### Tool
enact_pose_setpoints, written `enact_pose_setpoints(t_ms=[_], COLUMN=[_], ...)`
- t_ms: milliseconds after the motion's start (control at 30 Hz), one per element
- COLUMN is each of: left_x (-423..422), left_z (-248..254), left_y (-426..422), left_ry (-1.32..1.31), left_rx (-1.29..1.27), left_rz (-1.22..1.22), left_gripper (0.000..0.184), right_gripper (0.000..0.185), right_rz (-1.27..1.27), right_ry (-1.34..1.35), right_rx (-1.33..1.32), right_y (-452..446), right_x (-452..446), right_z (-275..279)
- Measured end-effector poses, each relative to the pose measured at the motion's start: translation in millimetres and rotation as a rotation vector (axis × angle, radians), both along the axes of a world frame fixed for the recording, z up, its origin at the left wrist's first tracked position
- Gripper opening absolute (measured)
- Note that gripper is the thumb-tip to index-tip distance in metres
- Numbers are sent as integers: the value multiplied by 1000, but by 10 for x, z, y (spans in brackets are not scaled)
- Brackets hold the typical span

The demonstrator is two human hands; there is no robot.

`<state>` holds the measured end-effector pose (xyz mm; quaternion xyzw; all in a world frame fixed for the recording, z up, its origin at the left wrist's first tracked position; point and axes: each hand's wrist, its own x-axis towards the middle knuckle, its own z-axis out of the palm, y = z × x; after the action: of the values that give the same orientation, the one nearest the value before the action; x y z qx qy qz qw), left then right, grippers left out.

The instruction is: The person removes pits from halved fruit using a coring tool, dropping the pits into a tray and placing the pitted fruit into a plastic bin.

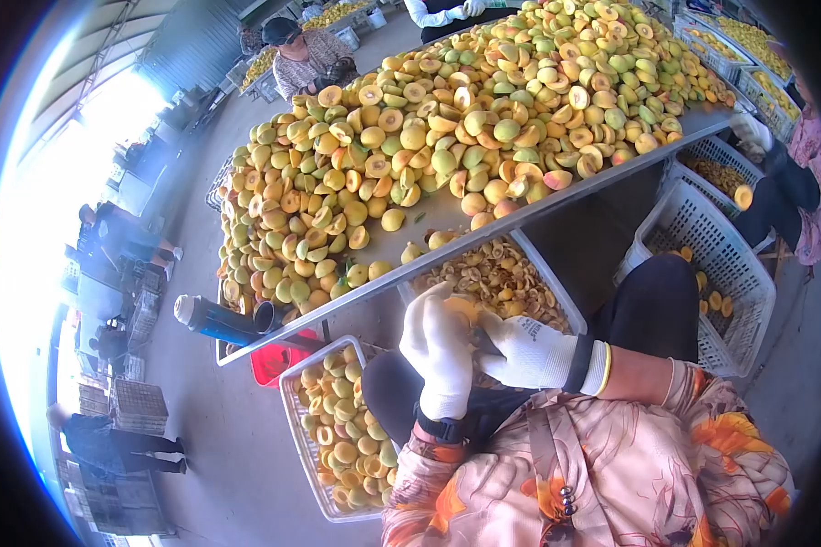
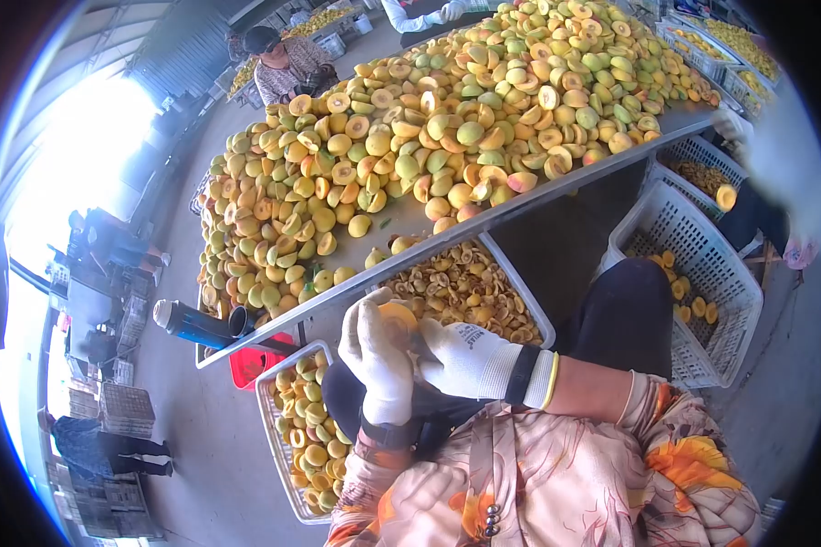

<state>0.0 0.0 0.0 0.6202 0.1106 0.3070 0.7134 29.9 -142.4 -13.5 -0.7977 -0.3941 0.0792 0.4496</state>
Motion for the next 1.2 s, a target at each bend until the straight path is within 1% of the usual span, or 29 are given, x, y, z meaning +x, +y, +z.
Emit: enact_pose_setpoints(t_ms=[100, 167, 267, 367, 467, 567, 600, 700, 733, 833, 867, 900, 933, 967, 1000, 1033, 1067, 1100, 1167, 1200], left_x=[-54, 2, 56, 100, 165, 243, 264, 342, 326, 397, 368, 338, 307, 197, 87, -64, -227, -394, -731, -797], left_z=[22, 17, -29, -22, -31, -67, -11, -14, 35, -43, -149, -254, -341, -368, -377, -384, -401, -435, -682, -451], left_y=[37, 52, 169, 161, 146, 60, 75, 109, 118, 240, 431, 622, 806, 1027, 1241, 1505, 1724, 1932, 2454, 2452], left_ry=[14, 6, 59, 59, 86, 36, 56, 30, 48, 199, 172, 156, 146, 152, 141, 163, 201, 240, 275, 404], left_rx=[24, 29, 121, 120, 126, 76, 124, -12, -2, -391, -184, 29, 226, -24, -280, -224, -203, -185, -40, 55], left_rz=[-37, -78, -170, -257, -277, -280, -308, -405, -427, -313, -255, -172, -69, -66, -35, 31, 138, 242, 384, 425], left_gripper=[29, 29, 28, 28, 30, 25, 31, 37, 42, 45, 48, 51, 54, 55, 57, 56, 51, 47, 44, 40], right_gripper=[35, 33, 29, 25, 22, 18, 16, 18, 20, 20, 20, 17, 19, 23, 30, 37, 44, 47, 50, 52], right_rz=[89, 168, 312, 426, 469, 544, 542, 656, 752, 857, 821, 704, 542, 391, 308, 252, 185, 149, 84, 78], right_ry=[77, 84, 158, 590, 614, 1147, 1275, 1458, 1571, 1580, 1599, 1487, 1340, 1174, 822, 645, 472, 516, 645, 524], right_rx=[58, 100, 147, -121, -108, -48, 99, 217, 250, 289, 250, 167, -44, -242, -298, -343, -398, -468, -611, -606], right_y=[-16, -55, -90, -175, -190, -221, -198, -172, -166, -144, -131, -123, -112, -99, -102, -85, -69, -51, -32, -62], right_x=[-11, 93, 227, 349, 446, 457, 401, 467, 504, 522, 571, 594, 627, 670, 676, 662, 649, 641, 632, 618], right_z=[36, 45, 53, 391, 265, 162, 110, -71, -102, -97, -93, -149, -201, -267, -431, -552, -674, -727, -875, -1095])
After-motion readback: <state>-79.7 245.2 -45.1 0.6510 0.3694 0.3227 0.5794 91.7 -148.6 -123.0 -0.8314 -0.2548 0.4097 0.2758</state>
